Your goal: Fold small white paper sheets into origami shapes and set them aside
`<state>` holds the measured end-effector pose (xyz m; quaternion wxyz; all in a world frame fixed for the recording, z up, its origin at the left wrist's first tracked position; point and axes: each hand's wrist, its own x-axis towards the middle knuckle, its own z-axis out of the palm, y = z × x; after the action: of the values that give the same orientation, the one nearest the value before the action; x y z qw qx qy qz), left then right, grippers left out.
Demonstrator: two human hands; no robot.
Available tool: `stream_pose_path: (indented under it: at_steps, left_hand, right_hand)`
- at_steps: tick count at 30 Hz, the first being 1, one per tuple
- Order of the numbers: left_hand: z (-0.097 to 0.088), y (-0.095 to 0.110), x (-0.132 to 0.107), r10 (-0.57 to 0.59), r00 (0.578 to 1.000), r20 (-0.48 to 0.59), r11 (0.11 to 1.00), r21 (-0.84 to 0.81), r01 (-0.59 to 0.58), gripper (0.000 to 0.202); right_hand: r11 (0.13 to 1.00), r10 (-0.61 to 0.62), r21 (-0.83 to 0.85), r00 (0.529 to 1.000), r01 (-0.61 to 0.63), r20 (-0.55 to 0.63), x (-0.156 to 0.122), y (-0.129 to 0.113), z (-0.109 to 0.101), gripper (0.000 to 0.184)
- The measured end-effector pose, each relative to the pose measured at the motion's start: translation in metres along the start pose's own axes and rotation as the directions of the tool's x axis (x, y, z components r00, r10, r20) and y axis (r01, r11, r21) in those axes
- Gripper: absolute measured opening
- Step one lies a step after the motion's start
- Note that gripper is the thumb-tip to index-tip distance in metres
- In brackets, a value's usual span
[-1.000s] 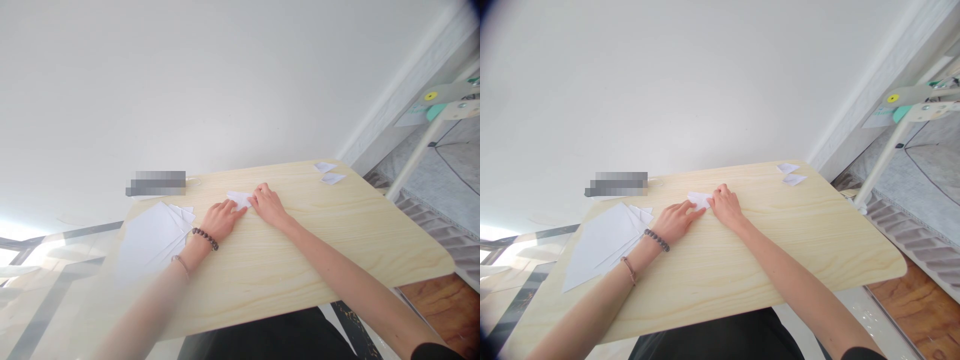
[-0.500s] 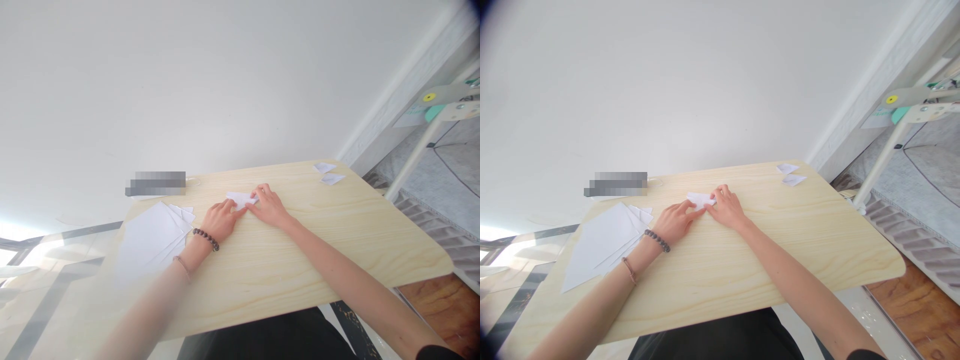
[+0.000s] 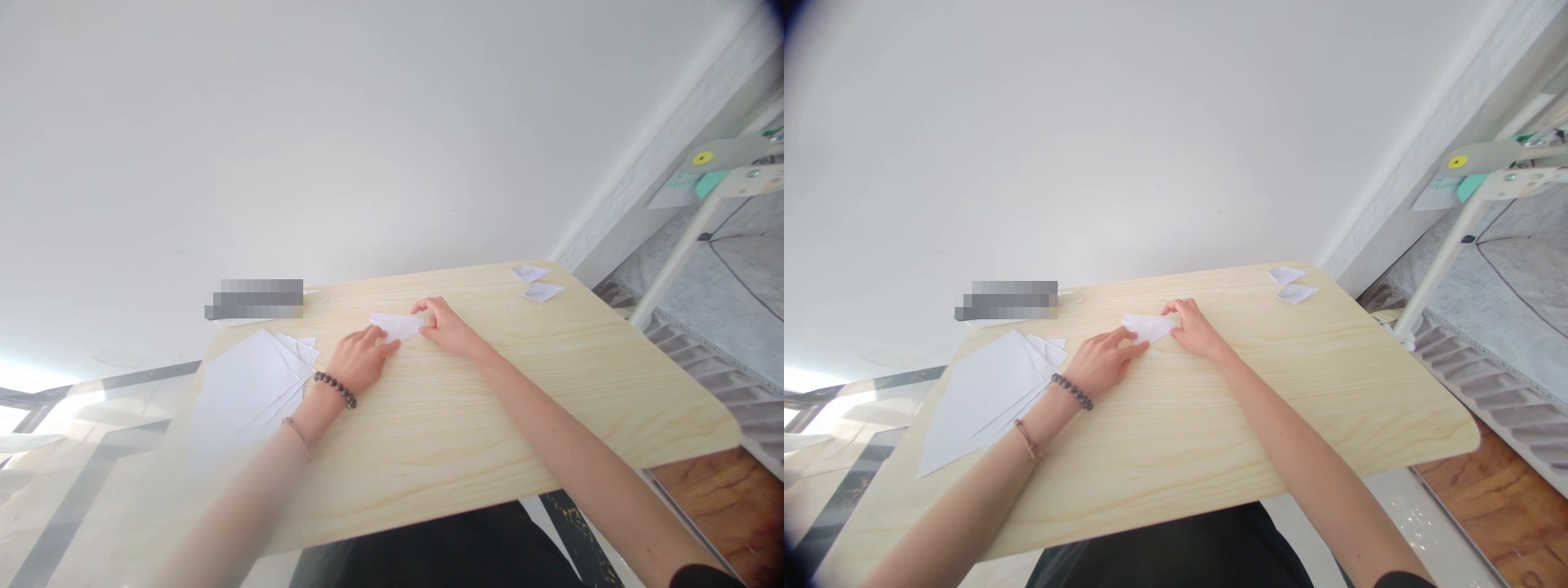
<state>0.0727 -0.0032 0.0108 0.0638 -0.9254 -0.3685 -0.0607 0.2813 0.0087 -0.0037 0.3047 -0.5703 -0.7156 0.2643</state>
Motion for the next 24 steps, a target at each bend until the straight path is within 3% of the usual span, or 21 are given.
stream_pose_path:
  at_steps: [6,10,19,24]
  left_hand:
    - [-0.003,0.003,-0.001,0.013,1.000,-0.003,1.000,0.012,-0.013,0.037]
    - [-0.004,0.004,-0.001,0.034,0.999,-0.013,0.999,0.028,-0.034,0.037]
    - [-0.006,0.003,0.000,0.061,0.998,-0.003,0.998,-0.023,-0.061,0.025]
    - [-0.009,0.004,0.000,0.046,0.999,0.006,0.998,-0.031,-0.046,0.026]
  right_hand:
    - [0.997,0.005,-0.080,0.998,-0.010,-0.064,-0.002,-0.002,0.008,0.023]
    - [0.974,-0.026,-0.225,0.997,0.009,-0.076,-0.004,-0.007,0.014,0.028]
    - [0.997,0.005,-0.079,1.000,-0.007,-0.026,0.002,0.004,0.006,0.026]
    - [0.974,-0.008,-0.228,0.998,-0.007,-0.063,-0.003,-0.004,0.013,0.033]
